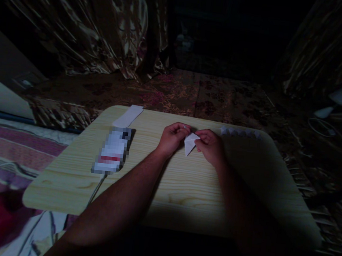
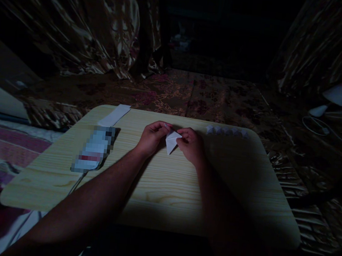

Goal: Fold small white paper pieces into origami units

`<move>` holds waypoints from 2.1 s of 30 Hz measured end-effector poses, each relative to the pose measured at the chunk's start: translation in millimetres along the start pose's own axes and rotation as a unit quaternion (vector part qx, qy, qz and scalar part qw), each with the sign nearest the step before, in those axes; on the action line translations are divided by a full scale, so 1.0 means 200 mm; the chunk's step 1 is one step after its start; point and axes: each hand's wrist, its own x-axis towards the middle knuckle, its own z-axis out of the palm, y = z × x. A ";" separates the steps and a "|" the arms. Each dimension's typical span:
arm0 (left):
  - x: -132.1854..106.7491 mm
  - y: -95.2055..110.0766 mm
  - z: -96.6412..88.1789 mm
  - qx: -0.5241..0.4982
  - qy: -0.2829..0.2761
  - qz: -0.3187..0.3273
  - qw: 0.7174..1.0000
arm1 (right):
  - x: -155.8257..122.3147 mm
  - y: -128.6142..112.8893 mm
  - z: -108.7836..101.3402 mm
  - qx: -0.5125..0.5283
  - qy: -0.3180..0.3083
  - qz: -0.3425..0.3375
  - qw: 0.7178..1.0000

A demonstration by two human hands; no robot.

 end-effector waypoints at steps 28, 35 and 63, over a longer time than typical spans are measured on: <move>-0.01 -0.03 0.02 -0.045 -0.111 -0.054 0.991 | 0.00 -0.01 -0.01 -0.116 0.082 -0.040 0.989; -0.01 -0.03 0.01 0.036 -0.082 -0.044 0.995 | 0.01 -0.01 -0.03 -0.053 0.072 -0.013 0.996; -0.01 0.02 -0.05 -0.017 -0.134 -0.072 0.988 | 0.00 -0.12 -0.15 0.105 -0.094 0.091 0.986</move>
